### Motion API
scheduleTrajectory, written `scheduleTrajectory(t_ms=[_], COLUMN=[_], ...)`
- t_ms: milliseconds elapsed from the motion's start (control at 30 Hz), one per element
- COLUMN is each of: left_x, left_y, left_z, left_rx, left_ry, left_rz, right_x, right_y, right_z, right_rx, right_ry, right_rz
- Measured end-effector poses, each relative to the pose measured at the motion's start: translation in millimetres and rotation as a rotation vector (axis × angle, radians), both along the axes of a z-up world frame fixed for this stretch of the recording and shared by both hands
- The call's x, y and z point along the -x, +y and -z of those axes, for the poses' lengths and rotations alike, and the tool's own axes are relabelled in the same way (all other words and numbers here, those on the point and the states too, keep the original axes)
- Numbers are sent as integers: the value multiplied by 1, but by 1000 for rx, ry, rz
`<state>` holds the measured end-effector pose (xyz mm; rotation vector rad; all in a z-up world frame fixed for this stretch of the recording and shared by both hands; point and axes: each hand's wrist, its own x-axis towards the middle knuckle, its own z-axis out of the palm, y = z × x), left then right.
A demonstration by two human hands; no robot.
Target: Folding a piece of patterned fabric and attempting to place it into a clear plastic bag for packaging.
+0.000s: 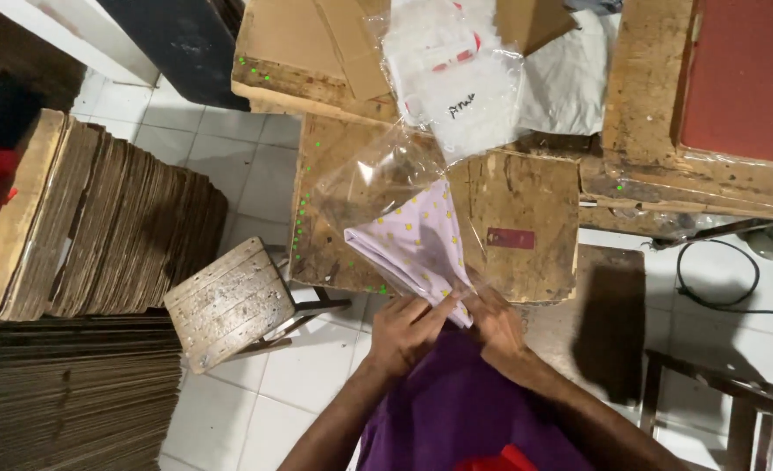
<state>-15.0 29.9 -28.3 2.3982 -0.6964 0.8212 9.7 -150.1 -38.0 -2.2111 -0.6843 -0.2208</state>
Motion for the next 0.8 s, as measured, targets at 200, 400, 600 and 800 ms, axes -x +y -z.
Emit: scheduleTrajectory(t_ms=[200,400,600,800], left_x=[-25,-8,-24,-45], left_y=[13,50,80,83], left_z=[-9,37,71,106], left_rx=[23,28,8,15], left_ry=[40,200,149,187], left_rz=[70,372,-96,143], right_x=[-17,-31,-46,-57], right_y=[34,55,94,111], right_z=[14,87,3,58], right_rx=[19,-10,-463,178], right_ry=[-177,-84,369,280], right_rz=[-4,78,164,157])
